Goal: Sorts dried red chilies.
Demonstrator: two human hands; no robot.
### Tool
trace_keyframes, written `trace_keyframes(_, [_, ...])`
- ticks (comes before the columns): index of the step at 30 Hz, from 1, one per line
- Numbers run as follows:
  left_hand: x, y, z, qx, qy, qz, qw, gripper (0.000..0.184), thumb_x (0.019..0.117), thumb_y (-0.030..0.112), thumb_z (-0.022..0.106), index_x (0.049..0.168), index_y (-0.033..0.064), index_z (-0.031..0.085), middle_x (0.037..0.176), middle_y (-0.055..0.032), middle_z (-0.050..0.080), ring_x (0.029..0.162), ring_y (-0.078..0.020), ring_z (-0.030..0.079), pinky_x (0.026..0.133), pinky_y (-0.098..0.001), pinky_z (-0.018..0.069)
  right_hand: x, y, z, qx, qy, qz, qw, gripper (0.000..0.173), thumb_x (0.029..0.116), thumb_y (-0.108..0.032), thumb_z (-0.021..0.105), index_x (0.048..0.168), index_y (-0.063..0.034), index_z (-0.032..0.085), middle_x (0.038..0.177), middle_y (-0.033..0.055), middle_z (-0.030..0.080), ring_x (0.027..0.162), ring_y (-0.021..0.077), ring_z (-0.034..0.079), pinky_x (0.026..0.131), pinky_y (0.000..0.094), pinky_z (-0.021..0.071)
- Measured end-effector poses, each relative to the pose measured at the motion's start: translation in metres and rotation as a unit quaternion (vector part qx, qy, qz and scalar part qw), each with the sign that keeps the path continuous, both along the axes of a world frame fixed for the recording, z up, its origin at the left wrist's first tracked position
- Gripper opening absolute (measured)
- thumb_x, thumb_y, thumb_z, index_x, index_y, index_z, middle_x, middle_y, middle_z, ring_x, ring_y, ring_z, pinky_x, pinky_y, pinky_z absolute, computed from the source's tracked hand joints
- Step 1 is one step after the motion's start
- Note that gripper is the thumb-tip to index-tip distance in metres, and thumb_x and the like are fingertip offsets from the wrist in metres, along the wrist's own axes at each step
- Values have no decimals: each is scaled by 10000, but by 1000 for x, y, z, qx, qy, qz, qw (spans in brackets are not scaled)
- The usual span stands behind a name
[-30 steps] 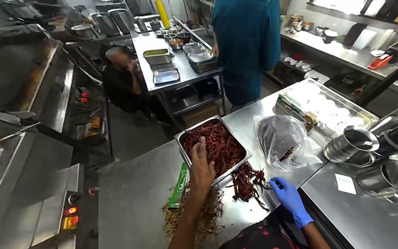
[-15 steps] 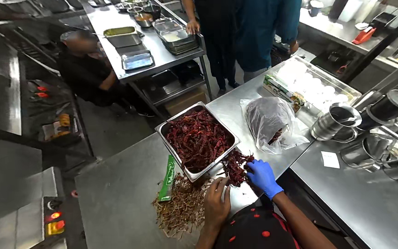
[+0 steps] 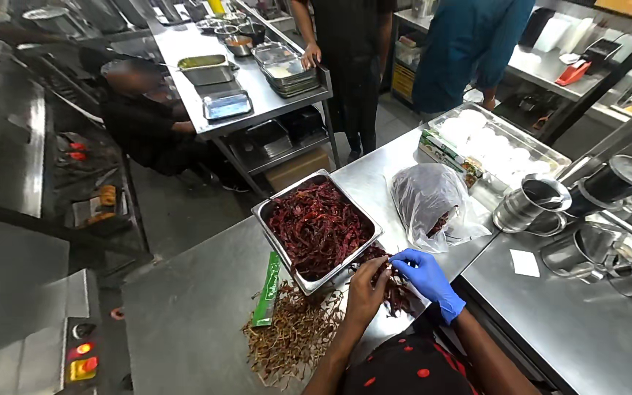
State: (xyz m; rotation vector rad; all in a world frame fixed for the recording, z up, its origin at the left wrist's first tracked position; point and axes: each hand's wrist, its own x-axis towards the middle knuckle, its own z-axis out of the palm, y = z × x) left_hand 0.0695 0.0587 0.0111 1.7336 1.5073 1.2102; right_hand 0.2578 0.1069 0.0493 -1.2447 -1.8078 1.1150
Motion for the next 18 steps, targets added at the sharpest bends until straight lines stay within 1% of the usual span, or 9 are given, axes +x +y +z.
trace_keyframes(2, [1, 8, 5, 9, -20, 19, 1000, 262, 1013, 252, 646, 1263, 216, 719, 1180, 54, 719, 1051, -70, 688, 923, -351, 602, -1, 1, 0, 9, 23, -26, 999, 166, 1014, -299, 633, 1036, -229, 782, 990, -70, 721, 842, 95, 666, 726, 334, 577])
trace_keyframes(5, [-4, 9, 9, 31, 17, 26, 999, 232, 1000, 255, 668, 1216, 218, 741, 1135, 72, 736, 1038, -52, 696, 925, -342, 607, -4, 1, -2, -14, 39, -43, 998, 196, 1015, -365, 631, 1023, -232, 775, 948, -63, 715, 846, 103, 669, 738, 343, 578])
trace_keyframes(7, [-8, 6, 3, 68, 92, 20, 993, 204, 995, 277, 666, 1149, 186, 763, 1069, 55, 749, 1017, -80, 698, 939, -368, 588, -10, -1, -9, -58, 23, -25, 998, 260, 1006, -429, 621, 953, -203, 739, 851, -39, 684, 785, 116, 652, 710, 364, 561])
trace_keyframes(9, [-11, 3, 2, 90, 165, 8, 982, 217, 999, 296, 634, 1087, 165, 783, 1000, 39, 759, 976, -110, 704, 931, -379, 577, -17, 0, -19, -90, -5, 11, 996, 387, 1017, -517, 558, 897, -183, 712, 782, -19, 655, 737, 124, 638, 691, 381, 549])
trace_keyframes(11, [-13, -3, 7, 68, 198, -9, 978, 278, 1028, 340, 582, 1097, 161, 783, 994, 39, 762, 960, -112, 701, 923, -375, 563, -21, -2, -25, -100, 5, 23, 995, 485, 1036, -539, 503, 815, -154, 697, 719, 1, 611, 693, 143, 604, 657, 388, 506])
trace_keyframes(12, [-14, -4, 10, 50, 192, -17, 980, 296, 1038, 358, 562, 1103, 167, 780, 1007, 47, 761, 972, -101, 700, 933, -369, 560, -21, -3, -26, -107, 24, 26, 994, 499, 1038, -531, 506, 785, -143, 690, 707, 8, 604, 686, 150, 597, 650, 385, 498])
trace_keyframes(14, [-16, -5, 17, 33, 153, -19, 988, 266, 1022, 332, 579, 1075, 171, 783, 976, 51, 758, 928, -89, 702, 894, -366, 578, -24, -5, -21, -136, 82, 27, 987, 469, 1029, -483, 558, 758, -119, 677, 693, 28, 600, 665, 163, 584, 629, 371, 490])
trace_keyframes(16, [-15, -7, 32, 24, 115, -17, 993, 200, 991, 271, 627, 1048, 154, 779, 929, 30, 747, 842, -106, 705, 816, -389, 607, -23, -10, -6, -176, 127, 41, 975, 429, 1031, -449, 567, 796, -105, 666, 709, 34, 595, 655, 153, 561, 614, 339, 480])
trace_keyframes(18, [-14, -10, 48, 20, 108, -24, 994, 156, 984, 229, 647, 1034, 142, 767, 902, 20, 738, 785, -110, 702, 750, -395, 621, -19, -16, 15, -202, 152, 68, 965, 408, 1047, -446, 527, 844, -118, 659, 716, 9, 583, 646, 115, 548, 597, 294, 473])
